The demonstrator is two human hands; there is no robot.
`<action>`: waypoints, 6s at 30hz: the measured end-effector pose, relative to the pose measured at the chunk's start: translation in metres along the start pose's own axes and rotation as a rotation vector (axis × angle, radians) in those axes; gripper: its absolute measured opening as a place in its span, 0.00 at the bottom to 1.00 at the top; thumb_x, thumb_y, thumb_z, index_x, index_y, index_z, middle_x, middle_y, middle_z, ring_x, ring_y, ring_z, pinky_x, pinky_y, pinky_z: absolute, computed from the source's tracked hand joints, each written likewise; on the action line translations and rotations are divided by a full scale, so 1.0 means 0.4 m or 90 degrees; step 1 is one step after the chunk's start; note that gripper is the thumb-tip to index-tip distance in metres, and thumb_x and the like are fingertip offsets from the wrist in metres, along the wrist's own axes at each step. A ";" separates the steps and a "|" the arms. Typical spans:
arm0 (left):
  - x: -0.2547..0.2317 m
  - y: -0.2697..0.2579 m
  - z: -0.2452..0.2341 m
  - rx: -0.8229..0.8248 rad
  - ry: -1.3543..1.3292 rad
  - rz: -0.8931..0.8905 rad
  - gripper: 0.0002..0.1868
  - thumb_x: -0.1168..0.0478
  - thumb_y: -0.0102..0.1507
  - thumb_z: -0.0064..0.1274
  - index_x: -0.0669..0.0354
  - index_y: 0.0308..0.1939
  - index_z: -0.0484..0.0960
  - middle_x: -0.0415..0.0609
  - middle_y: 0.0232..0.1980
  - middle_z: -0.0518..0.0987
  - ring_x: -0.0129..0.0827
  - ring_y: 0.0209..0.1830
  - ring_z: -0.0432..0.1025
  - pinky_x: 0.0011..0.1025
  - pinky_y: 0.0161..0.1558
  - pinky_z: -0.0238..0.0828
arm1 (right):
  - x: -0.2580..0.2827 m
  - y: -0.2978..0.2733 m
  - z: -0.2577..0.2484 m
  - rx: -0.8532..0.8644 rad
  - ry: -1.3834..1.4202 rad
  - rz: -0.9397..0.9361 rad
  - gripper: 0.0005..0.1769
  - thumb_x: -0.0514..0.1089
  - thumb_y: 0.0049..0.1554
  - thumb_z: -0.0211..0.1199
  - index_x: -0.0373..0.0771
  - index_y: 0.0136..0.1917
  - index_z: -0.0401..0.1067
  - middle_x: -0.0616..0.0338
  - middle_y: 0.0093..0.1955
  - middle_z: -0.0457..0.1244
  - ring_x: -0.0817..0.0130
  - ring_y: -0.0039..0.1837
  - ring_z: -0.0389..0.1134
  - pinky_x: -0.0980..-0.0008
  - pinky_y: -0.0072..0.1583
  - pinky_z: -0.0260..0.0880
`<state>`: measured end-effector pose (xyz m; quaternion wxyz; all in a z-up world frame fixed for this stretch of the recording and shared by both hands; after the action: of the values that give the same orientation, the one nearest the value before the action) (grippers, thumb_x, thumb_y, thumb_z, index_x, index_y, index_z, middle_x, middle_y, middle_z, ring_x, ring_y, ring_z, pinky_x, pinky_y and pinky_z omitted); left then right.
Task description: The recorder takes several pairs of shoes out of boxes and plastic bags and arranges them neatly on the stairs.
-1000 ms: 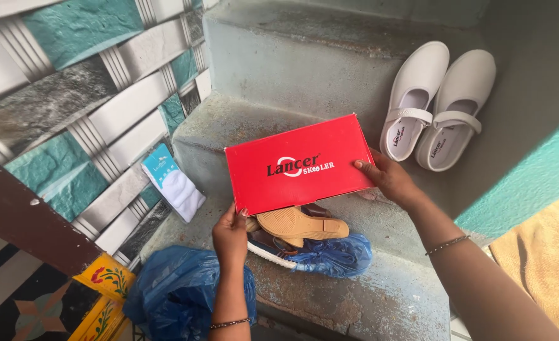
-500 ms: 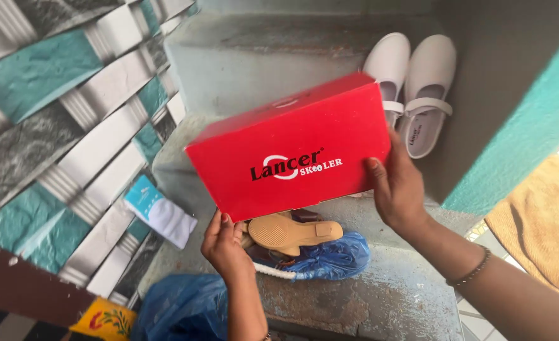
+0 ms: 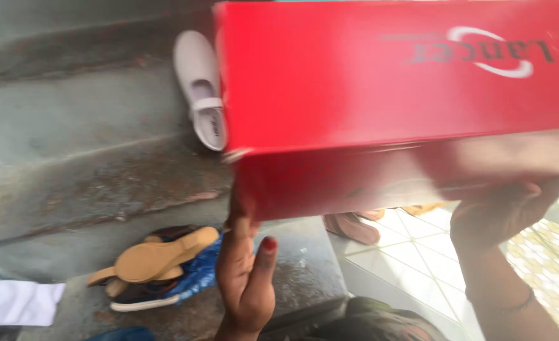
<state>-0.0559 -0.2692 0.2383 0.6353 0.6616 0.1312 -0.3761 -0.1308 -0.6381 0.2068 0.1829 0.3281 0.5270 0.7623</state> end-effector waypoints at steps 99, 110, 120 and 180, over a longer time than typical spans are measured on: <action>0.482 -0.182 -0.746 -0.552 -0.231 -0.267 0.25 0.59 0.66 0.46 0.57 0.67 0.69 0.50 0.57 0.77 0.35 0.54 0.75 0.34 0.53 0.76 | 0.398 -0.462 1.114 0.598 0.219 0.114 0.11 0.46 0.62 0.65 0.42 0.55 0.81 0.58 0.52 0.73 0.60 0.53 0.74 0.62 0.58 0.73; 0.507 -0.133 -0.732 -0.529 -0.302 -0.213 0.28 0.52 0.69 0.42 0.58 0.72 0.65 0.56 0.63 0.76 0.42 0.59 0.76 0.38 0.56 0.77 | 0.195 -0.597 1.160 0.948 0.031 0.441 0.51 0.61 0.48 0.71 0.36 0.76 0.57 0.43 0.65 0.66 0.54 0.67 0.70 0.58 0.66 0.69; 0.589 -0.022 -0.761 -0.470 -0.289 -0.138 0.36 0.43 0.66 0.55 0.69 0.66 0.70 0.52 0.59 0.77 0.35 0.58 0.73 0.36 0.59 0.70 | -0.079 -0.695 1.234 0.434 0.315 0.720 0.20 0.49 0.70 0.54 0.28 0.46 0.72 0.62 0.32 0.60 0.75 0.34 0.57 0.73 0.39 0.60; 0.508 0.048 -1.280 0.267 0.660 -0.660 0.18 0.69 0.51 0.68 0.45 0.43 0.90 0.46 0.46 0.87 0.36 0.45 0.82 0.34 0.48 0.77 | 0.161 -1.000 1.326 0.967 -0.239 0.067 0.38 0.62 0.44 0.75 0.42 0.63 0.71 0.52 0.57 0.69 0.54 0.63 0.67 0.48 0.63 0.64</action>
<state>0.2650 0.1470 0.0714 0.0955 0.7143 0.6322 -0.2845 0.1639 -0.0843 -0.0210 -0.0423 0.5115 0.8480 0.1322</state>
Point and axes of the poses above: each hand's wrist, its own y-axis towards the middle knuckle, its own z-axis out of the palm, x = y × z, the point moved 9 cm from there along y, towards the middle knuckle
